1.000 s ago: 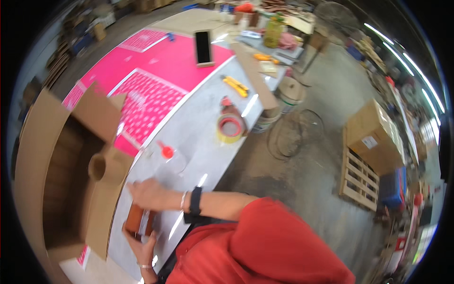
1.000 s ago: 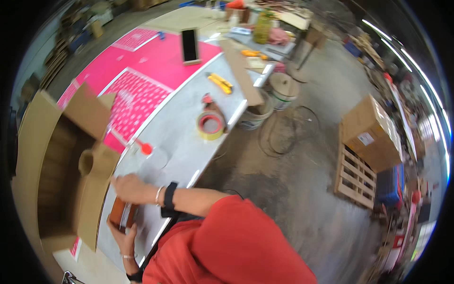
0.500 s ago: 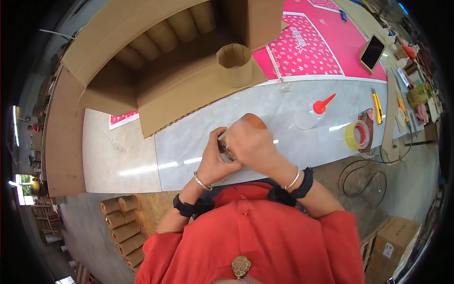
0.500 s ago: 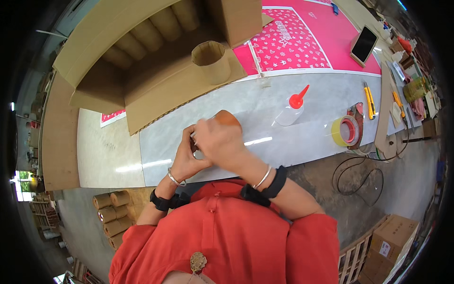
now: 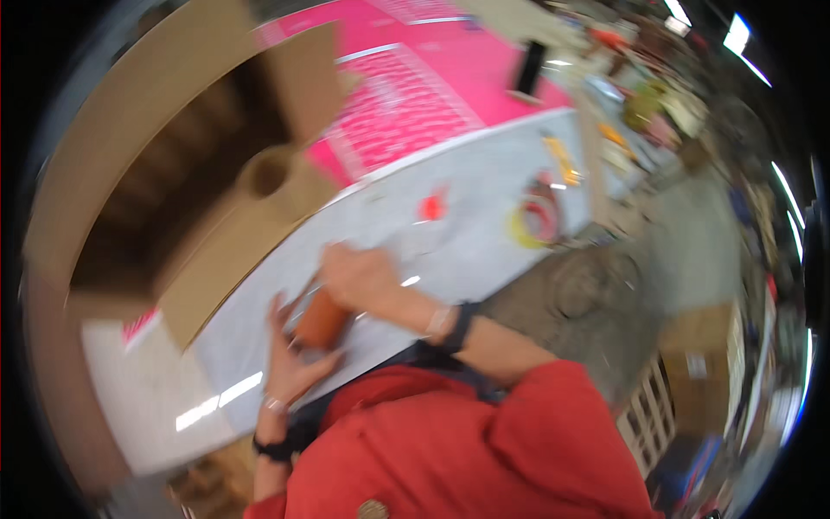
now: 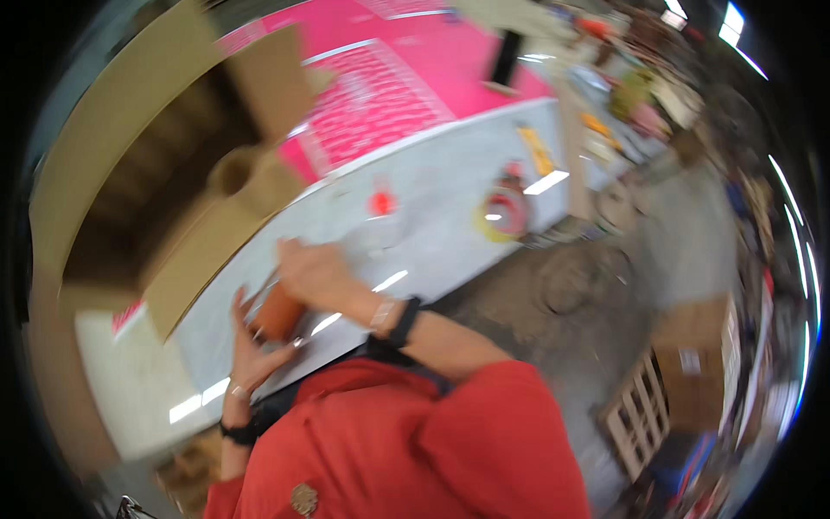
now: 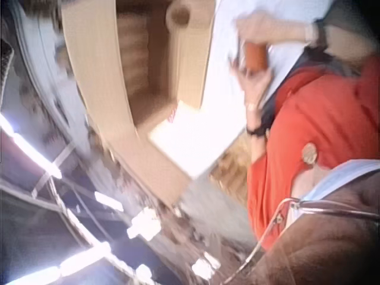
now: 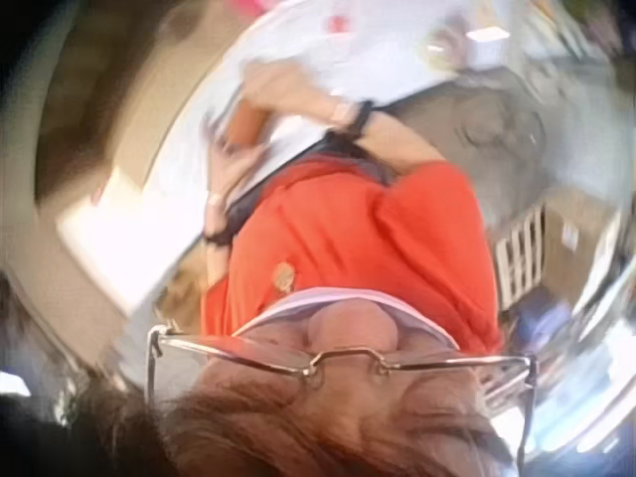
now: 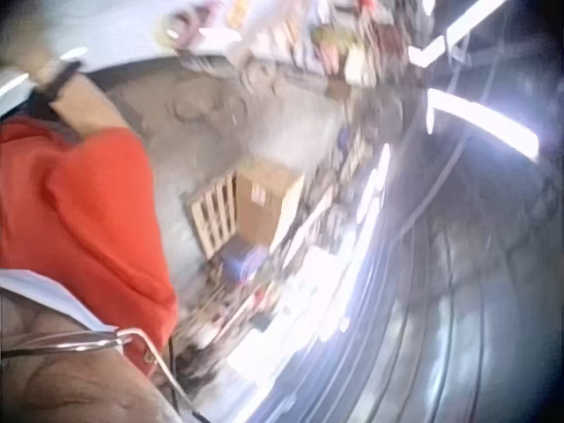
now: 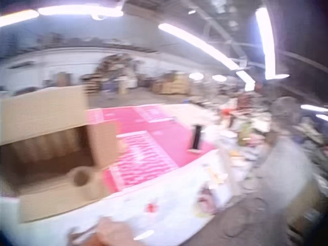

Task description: Apply adhesive to the inner surface of a wooden cylinder using a brush and then clean the exterior.

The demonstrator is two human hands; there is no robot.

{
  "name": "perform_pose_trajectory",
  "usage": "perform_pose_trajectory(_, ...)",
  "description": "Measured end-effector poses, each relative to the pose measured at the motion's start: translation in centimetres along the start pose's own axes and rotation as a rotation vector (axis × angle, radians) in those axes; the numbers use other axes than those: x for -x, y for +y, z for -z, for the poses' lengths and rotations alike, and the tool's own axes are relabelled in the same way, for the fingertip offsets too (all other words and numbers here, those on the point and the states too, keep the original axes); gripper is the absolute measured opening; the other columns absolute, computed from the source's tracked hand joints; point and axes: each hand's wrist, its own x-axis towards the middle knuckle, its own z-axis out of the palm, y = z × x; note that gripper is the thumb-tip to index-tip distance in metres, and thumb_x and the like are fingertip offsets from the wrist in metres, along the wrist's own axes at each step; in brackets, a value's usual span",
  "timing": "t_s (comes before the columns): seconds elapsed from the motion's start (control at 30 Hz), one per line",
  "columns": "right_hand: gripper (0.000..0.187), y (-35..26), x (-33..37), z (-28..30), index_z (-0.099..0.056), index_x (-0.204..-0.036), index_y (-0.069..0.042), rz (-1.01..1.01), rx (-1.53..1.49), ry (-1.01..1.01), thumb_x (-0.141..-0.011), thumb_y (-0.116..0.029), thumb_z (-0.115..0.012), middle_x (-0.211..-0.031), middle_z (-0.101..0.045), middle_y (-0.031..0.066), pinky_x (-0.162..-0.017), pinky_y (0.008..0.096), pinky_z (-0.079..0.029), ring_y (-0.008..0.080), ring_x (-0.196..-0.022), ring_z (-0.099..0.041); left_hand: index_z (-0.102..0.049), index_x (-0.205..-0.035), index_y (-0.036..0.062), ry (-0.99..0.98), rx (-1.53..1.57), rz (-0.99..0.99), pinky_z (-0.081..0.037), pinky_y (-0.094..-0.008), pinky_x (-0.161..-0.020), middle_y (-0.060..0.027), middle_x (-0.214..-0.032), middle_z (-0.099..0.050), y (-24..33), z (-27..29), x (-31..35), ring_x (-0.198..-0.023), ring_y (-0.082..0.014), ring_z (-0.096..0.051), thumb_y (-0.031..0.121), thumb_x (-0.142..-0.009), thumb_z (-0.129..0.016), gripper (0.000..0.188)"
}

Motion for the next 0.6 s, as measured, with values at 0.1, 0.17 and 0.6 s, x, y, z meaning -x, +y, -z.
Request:
perform_pose_trajectory(0.1,0.021,-1.7,-1.0,-0.7,-0.054,-0.093,0.000,-0.037,-0.129,0.048,-0.077,-0.013,-0.057,-0.075,-0.060,0.0134,-0.049,0.0389,-0.048,0.0281,-0.061,-0.063,-0.014,-0.147,0.0119,0.033,0.255,0.117,-0.050,-0.0373,-0.088,-0.0180,-0.131,-0.042,-0.6,0.7,1.3,-0.113,-0.0290,-0.054,0.020,-0.063,-0.084,0.110)
perform_pose_trajectory(0.17,0.016,-2.0,-1.2,0.2,-0.051,-0.087,-0.002,-0.071,-0.113,0.062,-0.077,-0.014,-0.057,-0.069,-0.056,0.0118,-0.045,0.0391,-0.045,0.0265,-0.056,-0.061,-0.015,-0.146,0.0087,-0.006,0.272,0.116,-0.048,-0.0385,-0.091,-0.0182,-0.134,-0.037,-1.2,0.2,0.9,-0.113,-0.0290,-0.053,0.021,-0.063,-0.085,0.109)
perform_pose_trajectory(0.6,0.024,-5.1,-1.6,1.1,-0.052,-0.085,0.000,0.104,-0.240,-0.069,-0.072,-0.018,-0.062,-0.069,-0.056,0.0121,-0.046,0.0378,-0.045,0.0273,-0.056,-0.061,-0.029,-0.136,0.0027,0.091,-0.261,-0.325,-0.038,-0.0356,-0.099,-0.0162,-0.126,-0.044,-2.1,0.0,-1.7,-0.115,-0.0257,-0.047,0.014,-0.064,-0.079,0.088)
